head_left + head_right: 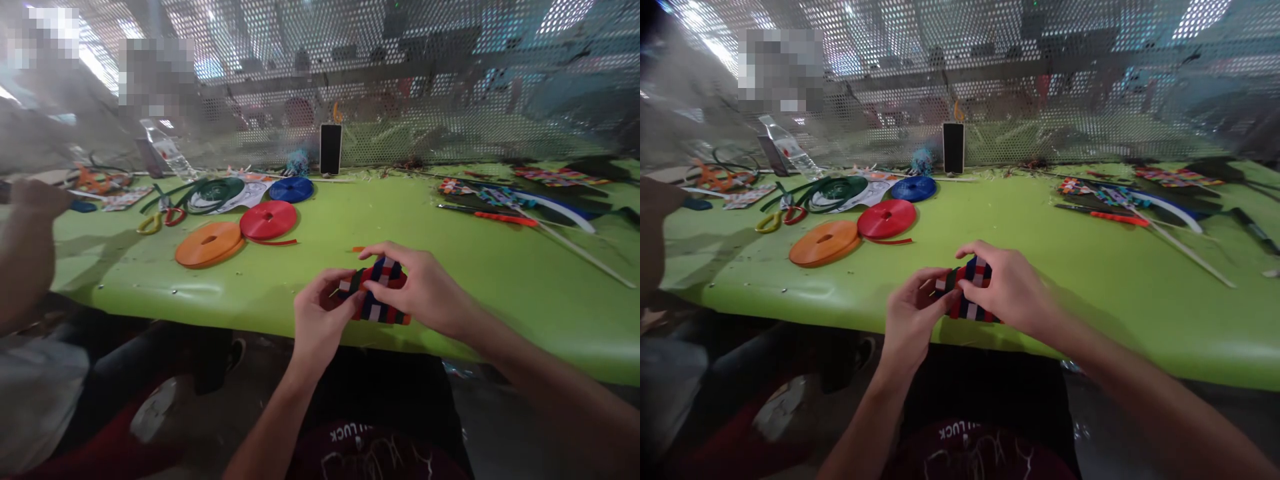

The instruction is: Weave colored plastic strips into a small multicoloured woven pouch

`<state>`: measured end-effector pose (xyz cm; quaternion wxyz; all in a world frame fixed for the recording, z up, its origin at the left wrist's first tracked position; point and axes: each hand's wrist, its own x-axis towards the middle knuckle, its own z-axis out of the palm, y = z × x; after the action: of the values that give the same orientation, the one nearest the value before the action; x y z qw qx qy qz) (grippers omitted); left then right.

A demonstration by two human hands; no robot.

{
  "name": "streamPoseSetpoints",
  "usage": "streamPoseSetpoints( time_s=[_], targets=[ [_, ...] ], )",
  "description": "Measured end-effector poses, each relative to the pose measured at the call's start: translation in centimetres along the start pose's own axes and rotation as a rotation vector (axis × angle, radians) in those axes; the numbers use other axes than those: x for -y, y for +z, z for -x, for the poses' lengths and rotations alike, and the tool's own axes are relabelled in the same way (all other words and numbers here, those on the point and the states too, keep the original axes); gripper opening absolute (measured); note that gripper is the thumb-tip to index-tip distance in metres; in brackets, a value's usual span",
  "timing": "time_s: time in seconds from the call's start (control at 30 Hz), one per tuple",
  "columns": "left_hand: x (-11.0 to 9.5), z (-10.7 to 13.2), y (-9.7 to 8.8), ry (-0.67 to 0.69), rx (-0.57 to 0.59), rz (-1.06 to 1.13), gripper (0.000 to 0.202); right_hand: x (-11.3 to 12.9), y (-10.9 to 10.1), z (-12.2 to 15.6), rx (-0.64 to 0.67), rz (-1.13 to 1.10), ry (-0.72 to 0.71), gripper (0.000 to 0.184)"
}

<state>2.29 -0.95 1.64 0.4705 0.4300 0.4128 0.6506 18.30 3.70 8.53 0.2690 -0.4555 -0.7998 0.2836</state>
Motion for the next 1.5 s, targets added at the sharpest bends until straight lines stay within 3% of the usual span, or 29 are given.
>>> streamPoseSetpoints(
  time_s=[0.2,0.33,0.53,0.9,1.1,1.2,1.33,1.5],
  targets=[
    [0.5,0.1,0.2,0.026,-0.027,0.028,0.021,-0.8,1.2,0.2,-0.164,0.059,-0.084,0.024],
    [0.9,0.0,0.3,-0.031,-0.047,0.079,0.027,-1.0,1.7,0.4,-0.276,0.136,-0.123,0.022],
    [1.0,-0.3,0.2,-0.048,-0.079,0.093,0.025,-0.8,0.5,0.2,-0.059,0.0,-0.071,0.032],
    [1.0,-0.5,0.3,-0.093,-0.094,0.099,0.027,-1.2,1.7,0.4,-0.21,0.289,-0.064,0.023],
    [0.8,-1.0,0.1,-0.116,-0.168,0.154,0.029,-1.2,0.7,0.7,-0.189,0.405,-0.098,0.053],
    [0.7,-1.1,-0.2,-0.17,-0.174,0.2,0.03,-1.6,-0.6,1.1,-0.205,0.356,-0.173,0.039],
    [0.3,-1.2,-0.4,-0.203,-0.188,0.259,0.03,-2.5,-2.3,1.6,-0.174,0.214,-0.171,0.015],
    [0.3,-1.3,-0.4,-0.195,-0.178,0.289,0.029,-3.2,-2.7,1.7,-0.151,-0.002,-0.06,0.014]
  ],
)
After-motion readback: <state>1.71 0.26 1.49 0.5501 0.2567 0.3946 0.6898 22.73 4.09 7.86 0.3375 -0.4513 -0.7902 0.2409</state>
